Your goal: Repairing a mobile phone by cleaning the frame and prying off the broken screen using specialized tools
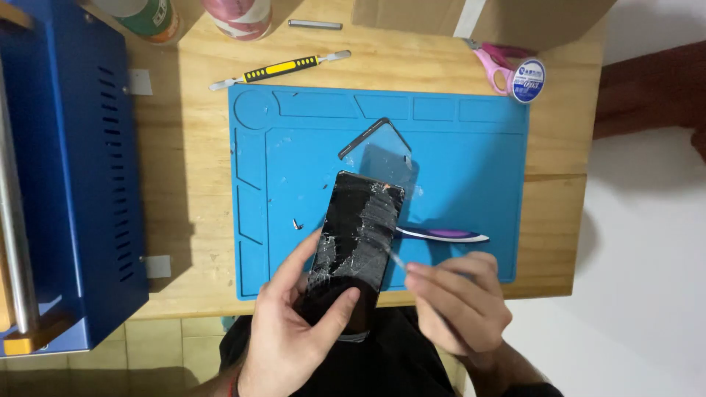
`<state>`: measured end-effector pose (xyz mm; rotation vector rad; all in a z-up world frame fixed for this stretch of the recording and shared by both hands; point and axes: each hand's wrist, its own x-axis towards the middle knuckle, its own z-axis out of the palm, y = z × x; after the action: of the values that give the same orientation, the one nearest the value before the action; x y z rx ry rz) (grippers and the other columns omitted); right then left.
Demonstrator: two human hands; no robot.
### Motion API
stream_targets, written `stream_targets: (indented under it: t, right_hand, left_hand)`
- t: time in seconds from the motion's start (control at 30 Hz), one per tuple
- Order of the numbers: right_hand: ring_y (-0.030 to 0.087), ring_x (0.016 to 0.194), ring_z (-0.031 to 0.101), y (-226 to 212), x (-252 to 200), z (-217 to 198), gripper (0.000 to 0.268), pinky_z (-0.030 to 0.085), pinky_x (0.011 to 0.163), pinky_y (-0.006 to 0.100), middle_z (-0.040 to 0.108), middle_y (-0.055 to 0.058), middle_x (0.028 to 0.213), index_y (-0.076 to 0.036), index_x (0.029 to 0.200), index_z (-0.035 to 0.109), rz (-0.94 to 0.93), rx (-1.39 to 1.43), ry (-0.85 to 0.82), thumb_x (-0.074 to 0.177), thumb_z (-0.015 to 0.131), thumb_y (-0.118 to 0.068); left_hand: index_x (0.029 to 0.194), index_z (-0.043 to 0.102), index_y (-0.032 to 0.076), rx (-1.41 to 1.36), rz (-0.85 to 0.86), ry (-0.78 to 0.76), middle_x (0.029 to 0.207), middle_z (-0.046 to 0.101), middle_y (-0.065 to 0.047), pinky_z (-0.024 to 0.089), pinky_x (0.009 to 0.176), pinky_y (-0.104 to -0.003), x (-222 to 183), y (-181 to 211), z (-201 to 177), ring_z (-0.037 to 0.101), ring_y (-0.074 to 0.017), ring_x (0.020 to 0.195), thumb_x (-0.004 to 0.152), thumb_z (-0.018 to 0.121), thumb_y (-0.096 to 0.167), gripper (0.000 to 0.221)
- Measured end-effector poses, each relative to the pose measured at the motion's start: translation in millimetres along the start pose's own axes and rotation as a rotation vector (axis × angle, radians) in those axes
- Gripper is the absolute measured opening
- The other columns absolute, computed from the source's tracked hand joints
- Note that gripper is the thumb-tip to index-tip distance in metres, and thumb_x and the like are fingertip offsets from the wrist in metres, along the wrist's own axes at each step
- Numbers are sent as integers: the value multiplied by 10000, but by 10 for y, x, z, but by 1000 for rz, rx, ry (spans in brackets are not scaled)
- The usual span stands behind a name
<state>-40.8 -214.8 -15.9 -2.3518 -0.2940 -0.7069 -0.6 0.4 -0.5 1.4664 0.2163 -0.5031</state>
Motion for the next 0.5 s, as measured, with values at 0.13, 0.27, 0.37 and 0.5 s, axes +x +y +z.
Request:
stream_targets:
  t: [0.13, 0.27, 0.37, 0.5]
  right_hand:
    - [244, 812, 693, 9, -40, -58, 64, 490, 776, 400, 839, 123, 1051, -57, 1019, 805, -34, 12, 8, 973, 762, -49]
    - [272, 813, 725, -5, -88, 32, 72, 508, 768, 414, 844, 124, 1018, -63, 1012, 812, 11, 11, 28, 970, 774, -18]
    - [251, 803, 683, 60, -84, -30, 52, 474, 764, 412, 837, 121, 1038, -42, 1011, 794, -65, 26, 7, 966, 768, -32]
    - [230, 779, 710, -35, -7, 21, 27, 488, 756, 392, 841, 113, 970, -52, 938, 800, -17, 24, 22, 951, 780, -65]
  left_hand:
    - [1596, 536, 13, 17, -2, 3, 1302, 865, -126, 640, 1022, -270, -9, 34, -4, 807, -131, 1140, 877, 840, 104, 786]
    - [1602, 528, -1, 36, 30, -1, 1316, 852, -127, 629, 1012, -261, -31, 0, 13, 787, -118, 1146, 884, 834, 88, 786]
    - [1594, 533, -6, 44, 55, -6, 1276, 862, -128, 625, 1004, -258, -23, -50, 27, 786, -114, 1117, 884, 839, 84, 779]
    - [1595, 537, 2, 43, 13, 6, 1275, 865, -125, 651, 971, -257, -38, -5, 18, 803, -119, 1104, 874, 840, 90, 787]
